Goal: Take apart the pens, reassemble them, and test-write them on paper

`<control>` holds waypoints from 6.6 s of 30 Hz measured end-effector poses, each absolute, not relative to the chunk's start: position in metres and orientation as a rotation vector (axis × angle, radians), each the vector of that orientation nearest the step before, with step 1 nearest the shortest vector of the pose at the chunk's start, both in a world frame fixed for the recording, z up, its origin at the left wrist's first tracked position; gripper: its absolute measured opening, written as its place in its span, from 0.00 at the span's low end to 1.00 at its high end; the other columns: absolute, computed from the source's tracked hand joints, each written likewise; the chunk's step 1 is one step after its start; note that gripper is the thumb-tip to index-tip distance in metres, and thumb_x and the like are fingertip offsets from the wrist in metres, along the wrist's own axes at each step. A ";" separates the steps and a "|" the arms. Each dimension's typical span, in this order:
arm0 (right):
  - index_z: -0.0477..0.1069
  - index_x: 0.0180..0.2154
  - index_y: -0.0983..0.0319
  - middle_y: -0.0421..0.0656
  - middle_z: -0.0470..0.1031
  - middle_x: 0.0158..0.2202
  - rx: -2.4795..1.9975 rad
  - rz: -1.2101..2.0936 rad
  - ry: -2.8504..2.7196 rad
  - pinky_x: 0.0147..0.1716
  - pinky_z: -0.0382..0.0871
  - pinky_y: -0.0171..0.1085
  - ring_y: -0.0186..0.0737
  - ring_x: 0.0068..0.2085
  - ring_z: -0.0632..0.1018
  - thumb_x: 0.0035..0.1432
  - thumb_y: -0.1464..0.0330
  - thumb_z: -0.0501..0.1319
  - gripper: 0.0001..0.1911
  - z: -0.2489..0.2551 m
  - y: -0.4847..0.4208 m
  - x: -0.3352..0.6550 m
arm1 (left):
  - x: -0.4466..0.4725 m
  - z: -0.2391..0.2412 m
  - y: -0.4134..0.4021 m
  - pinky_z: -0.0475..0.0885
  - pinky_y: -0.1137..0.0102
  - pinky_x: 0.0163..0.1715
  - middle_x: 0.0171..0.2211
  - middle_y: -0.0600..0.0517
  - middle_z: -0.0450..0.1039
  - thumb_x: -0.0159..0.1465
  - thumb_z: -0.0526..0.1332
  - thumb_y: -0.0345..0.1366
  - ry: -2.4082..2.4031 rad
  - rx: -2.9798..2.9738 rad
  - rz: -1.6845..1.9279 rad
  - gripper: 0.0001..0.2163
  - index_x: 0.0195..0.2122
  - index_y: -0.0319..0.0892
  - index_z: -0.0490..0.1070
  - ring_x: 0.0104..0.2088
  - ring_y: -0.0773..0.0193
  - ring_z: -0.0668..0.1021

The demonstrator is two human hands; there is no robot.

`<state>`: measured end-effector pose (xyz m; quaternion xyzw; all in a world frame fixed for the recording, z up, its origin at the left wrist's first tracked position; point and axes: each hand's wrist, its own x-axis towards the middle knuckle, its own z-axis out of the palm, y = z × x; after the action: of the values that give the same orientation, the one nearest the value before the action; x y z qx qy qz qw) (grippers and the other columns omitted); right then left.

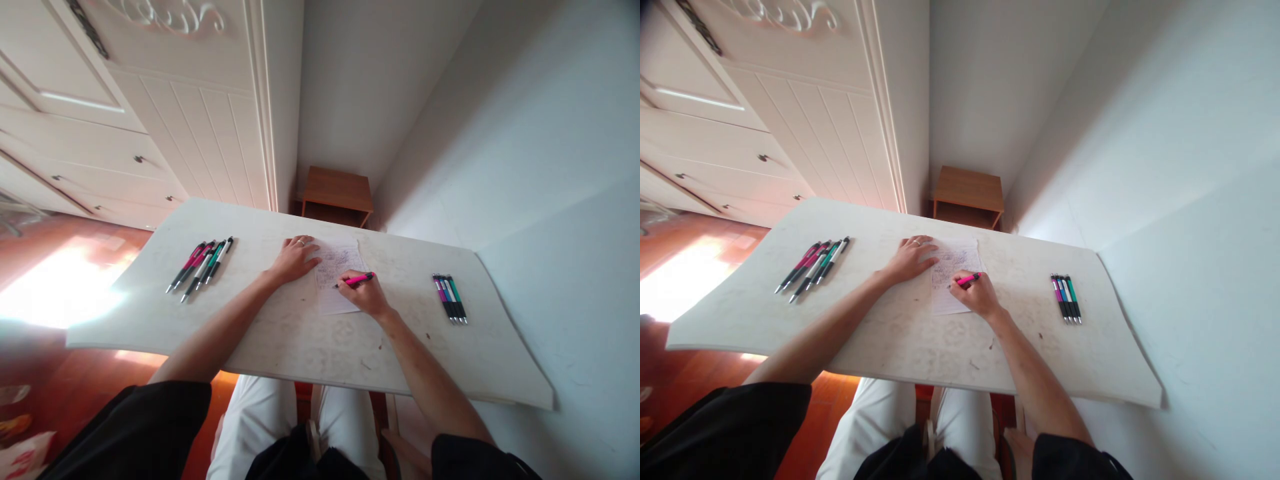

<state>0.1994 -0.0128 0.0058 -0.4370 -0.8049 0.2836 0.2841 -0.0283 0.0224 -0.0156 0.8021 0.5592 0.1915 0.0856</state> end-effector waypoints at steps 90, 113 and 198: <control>0.72 0.22 0.62 0.39 0.72 0.20 -1.245 0.614 -2.108 0.26 0.61 0.31 0.33 0.22 0.69 0.51 0.70 0.56 0.09 0.008 -0.005 0.208 | -0.028 -0.015 0.022 0.58 0.57 0.56 0.57 0.44 0.66 0.66 0.53 0.49 1.653 2.409 0.561 0.20 0.52 0.45 0.71 0.59 0.51 0.64; 0.71 0.23 0.62 0.39 0.71 0.19 -1.244 0.610 -2.051 0.24 0.60 0.31 0.32 0.21 0.68 0.51 0.70 0.56 0.09 0.008 -0.006 0.208 | -0.028 -0.014 0.022 0.57 0.57 0.57 0.58 0.46 0.65 0.65 0.53 0.49 1.667 2.381 0.547 0.19 0.53 0.48 0.71 0.59 0.53 0.64; 0.80 0.33 0.58 0.45 0.81 0.37 -2.339 0.176 -1.374 0.33 0.66 0.36 0.46 0.39 0.79 0.51 0.61 0.60 0.12 0.013 -0.013 0.462 | -0.035 -0.021 0.032 0.60 0.54 0.56 0.57 0.46 0.68 0.65 0.52 0.46 1.668 2.377 0.620 0.18 0.50 0.48 0.73 0.57 0.50 0.68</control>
<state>0.4619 -0.0133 0.0129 -0.8412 -0.4942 0.0633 0.2099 -0.0348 0.0315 -0.0206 0.7975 0.5598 0.2079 0.0861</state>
